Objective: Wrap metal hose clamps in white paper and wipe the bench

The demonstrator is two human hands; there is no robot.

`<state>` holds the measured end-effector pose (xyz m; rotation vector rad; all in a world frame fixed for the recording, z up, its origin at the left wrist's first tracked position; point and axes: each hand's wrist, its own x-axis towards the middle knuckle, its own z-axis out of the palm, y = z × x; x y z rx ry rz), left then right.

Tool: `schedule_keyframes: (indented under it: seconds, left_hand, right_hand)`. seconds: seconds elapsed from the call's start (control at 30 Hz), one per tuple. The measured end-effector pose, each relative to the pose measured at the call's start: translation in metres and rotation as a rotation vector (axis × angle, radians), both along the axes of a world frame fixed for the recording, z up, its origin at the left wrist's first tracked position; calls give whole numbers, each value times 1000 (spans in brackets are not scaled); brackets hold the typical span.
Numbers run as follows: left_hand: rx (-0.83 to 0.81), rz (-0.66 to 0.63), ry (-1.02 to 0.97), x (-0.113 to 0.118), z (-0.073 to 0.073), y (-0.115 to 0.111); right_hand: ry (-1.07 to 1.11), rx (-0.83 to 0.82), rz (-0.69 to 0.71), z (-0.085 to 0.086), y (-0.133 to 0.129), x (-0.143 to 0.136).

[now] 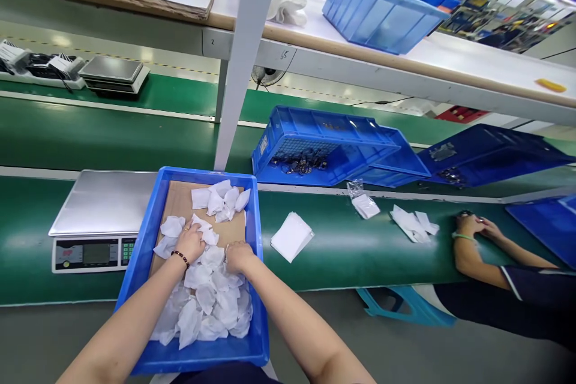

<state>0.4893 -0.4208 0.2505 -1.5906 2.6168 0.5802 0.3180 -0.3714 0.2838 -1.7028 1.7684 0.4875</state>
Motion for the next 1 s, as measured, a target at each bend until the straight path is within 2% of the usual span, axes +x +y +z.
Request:
schedule_keyframes:
  seconds: [0.07, 0.2, 0.3, 0.4, 0.57, 0.67, 0.77, 0.87, 1.0]
  left_hand:
    - [-6, -10, 8, 3, 0, 6]
    - [-31, -4, 9, 8, 0, 15]
    - [-43, 0, 16, 15, -1, 19]
    - [-45, 7, 35, 21, -4, 23]
    - [-52, 28, 99, 23, -11, 26]
    - [-58, 38, 129, 23, -14, 28]
    - [-69, 44, 140, 24, -15, 29]
    - [-83, 51, 134, 24, -14, 31]
    - [-58, 63, 143, 27, -9, 36]
  right_hand:
    - [-7, -82, -7, 5, -16, 2]
    - [-27, -344, -62, 7, -66, 10]
    - [-1, -300, -72, 5, -90, 15]
    - [-27, -200, -15, 6, -90, 14]
    - [-139, -9, 212, 18, -55, 14]
    - [-118, 38, 295, 27, -54, 15]
    - [-31, -104, 258, 32, -78, 8]
    - [103, -222, 173, 29, -103, -7]
    - [188, -134, 147, 17, -101, -12]
